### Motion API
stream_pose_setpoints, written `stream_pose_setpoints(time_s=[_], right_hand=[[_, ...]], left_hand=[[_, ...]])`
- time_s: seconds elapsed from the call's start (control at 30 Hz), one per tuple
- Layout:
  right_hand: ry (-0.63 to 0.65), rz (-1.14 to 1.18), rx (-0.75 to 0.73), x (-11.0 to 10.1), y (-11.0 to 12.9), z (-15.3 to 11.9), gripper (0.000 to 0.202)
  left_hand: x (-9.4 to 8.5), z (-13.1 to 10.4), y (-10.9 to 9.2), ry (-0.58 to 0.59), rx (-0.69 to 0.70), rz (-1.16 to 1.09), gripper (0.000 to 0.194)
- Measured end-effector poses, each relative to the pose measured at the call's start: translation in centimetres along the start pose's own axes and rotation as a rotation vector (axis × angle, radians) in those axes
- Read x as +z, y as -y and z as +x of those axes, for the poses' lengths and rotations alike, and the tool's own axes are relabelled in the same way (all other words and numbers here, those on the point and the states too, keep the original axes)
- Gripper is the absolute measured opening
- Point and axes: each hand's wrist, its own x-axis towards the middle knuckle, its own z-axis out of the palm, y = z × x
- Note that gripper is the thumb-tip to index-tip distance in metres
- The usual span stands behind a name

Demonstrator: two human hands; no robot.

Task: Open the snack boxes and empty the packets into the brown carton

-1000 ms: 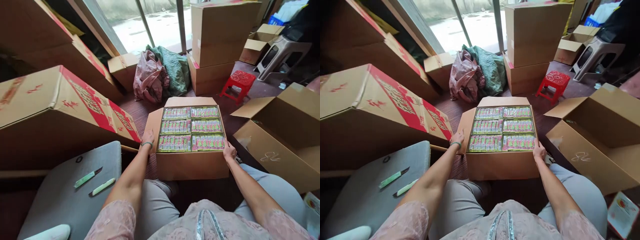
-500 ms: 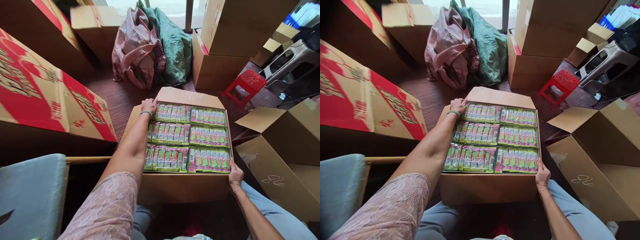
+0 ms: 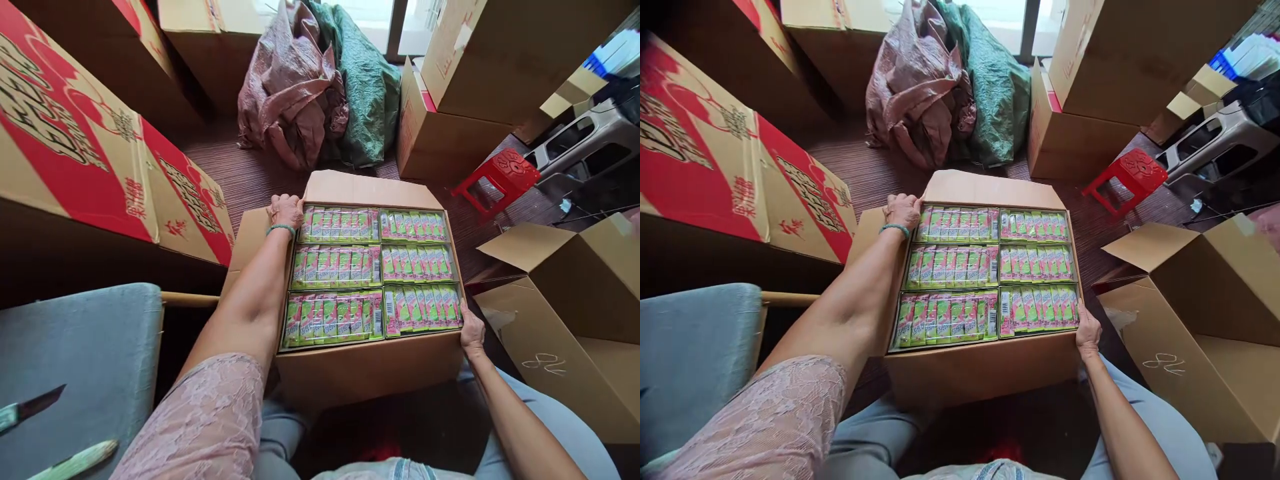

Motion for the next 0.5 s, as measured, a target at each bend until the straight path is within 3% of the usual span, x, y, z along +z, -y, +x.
stream_pose_setpoints(time_s=[0.13, 0.23, 0.37, 0.5], right_hand=[[0.036, 0.064, -0.02, 1.9, 0.5, 1.2, 0.071], [0.03, 0.068, -0.03, 2.4, 0.7, 1.5, 0.073], [0.051, 0.055, -0.016, 2.1, 1.7, 1.5, 0.07], [0.149, -0.004, 0.135, 1.3, 4.2, 1.5, 0.064]], left_hand=[[-0.4, -1.9, 3.6, -0.012, -0.12, -0.108, 0.052], [-0.4, -3.7, 4.2, -0.014, -0.228, -0.245, 0.069], [-1.6, -6.9, 2.5, 0.089, -0.353, -0.393, 0.078], [-5.4, -12.4, -1.7, 0.074, -0.461, -0.521, 0.073]])
